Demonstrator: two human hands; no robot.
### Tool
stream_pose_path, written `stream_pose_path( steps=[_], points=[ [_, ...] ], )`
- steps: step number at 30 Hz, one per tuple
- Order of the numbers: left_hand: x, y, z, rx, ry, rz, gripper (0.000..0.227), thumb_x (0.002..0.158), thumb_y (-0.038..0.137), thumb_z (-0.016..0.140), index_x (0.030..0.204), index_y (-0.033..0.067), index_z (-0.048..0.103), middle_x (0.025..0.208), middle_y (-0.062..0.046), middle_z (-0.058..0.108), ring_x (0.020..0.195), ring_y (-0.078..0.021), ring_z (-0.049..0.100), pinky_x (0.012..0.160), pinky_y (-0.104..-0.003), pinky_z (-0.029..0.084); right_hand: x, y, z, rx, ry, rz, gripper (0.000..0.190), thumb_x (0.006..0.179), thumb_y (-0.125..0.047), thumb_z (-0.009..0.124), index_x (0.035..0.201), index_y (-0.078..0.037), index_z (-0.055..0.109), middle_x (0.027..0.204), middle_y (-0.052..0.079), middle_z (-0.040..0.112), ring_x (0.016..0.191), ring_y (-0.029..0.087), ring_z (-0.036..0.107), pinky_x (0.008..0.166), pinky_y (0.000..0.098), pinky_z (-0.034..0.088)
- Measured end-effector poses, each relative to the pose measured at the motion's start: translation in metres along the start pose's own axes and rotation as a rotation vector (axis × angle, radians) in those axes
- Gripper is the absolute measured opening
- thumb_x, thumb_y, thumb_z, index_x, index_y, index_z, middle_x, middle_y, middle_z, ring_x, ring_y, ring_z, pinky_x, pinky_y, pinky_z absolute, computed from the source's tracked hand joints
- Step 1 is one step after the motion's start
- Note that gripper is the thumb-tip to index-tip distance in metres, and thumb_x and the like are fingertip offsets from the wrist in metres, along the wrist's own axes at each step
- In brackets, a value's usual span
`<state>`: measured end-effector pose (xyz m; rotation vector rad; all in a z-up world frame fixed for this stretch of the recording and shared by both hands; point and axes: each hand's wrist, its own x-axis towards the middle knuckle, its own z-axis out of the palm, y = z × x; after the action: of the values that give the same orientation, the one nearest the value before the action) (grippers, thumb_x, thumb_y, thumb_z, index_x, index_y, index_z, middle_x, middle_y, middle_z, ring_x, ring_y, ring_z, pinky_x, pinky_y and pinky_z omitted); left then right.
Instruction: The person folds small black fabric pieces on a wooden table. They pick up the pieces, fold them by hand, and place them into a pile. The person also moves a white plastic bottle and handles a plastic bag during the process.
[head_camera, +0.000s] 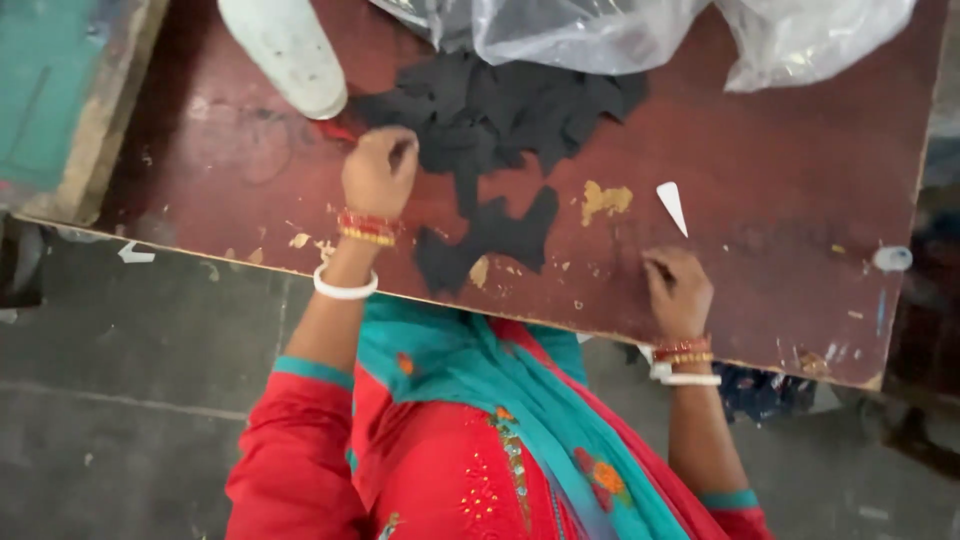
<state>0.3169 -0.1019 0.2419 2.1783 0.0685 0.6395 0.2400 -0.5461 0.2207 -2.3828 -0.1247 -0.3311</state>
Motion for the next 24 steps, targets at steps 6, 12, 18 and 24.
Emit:
stream_pose_path(
  steps=[6,12,18,24],
  points=[
    [-0.135,0.023,-0.025,-0.008,-0.192,-0.180,0.014,0.093,0.018,0.073,0.097,0.0054,0.076,0.087,-0.017,0.072,0.077,-0.0320,0.071,0.069,-0.041,0.055,0.034,-0.092,0.037,-0.166,-0.103,-0.312,0.021,0.086,-0.024,0.083,0.103,-0.012,0.080,0.111,0.008,0.073,0.107,0.031,0.064,0.095,0.0437,0.052],
    [-0.201,0.029,-0.038,-0.131,-0.311,-0.183,0.015,0.092,0.020,0.071,0.098,0.0065,0.076,0.092,-0.014,0.074,0.078,-0.0295,0.071,0.069,-0.037,0.056,0.041,-0.120,0.108,-0.159,-0.395,-0.414,0.041,0.079,-0.030,0.083,0.113,-0.008,0.075,0.113,0.013,0.071,0.109,0.034,0.063,0.090,0.0443,0.053],
    [-0.211,0.027,-0.068,-0.138,-0.388,-0.234,0.014,0.090,0.018,0.070,0.098,0.0077,0.076,0.091,-0.012,0.073,0.073,-0.0261,0.070,0.065,-0.035,0.055,0.107,-0.114,0.075,-0.296,-0.591,-0.580,0.044,0.079,-0.029,0.083,0.119,-0.015,0.075,0.120,0.007,0.071,0.116,0.032,0.059,0.098,0.0439,0.050],
    [-0.209,0.012,-0.081,-0.151,-0.415,-0.257,0.013,0.090,0.017,0.070,0.098,0.0088,0.076,0.090,-0.011,0.073,0.070,-0.0252,0.069,0.064,-0.035,0.055,0.128,-0.090,0.085,-0.482,-0.794,-0.897,0.064,0.068,-0.026,0.082,0.130,-0.015,0.071,0.132,0.003,0.067,0.119,0.029,0.057,0.099,0.0412,0.047]
  ],
)
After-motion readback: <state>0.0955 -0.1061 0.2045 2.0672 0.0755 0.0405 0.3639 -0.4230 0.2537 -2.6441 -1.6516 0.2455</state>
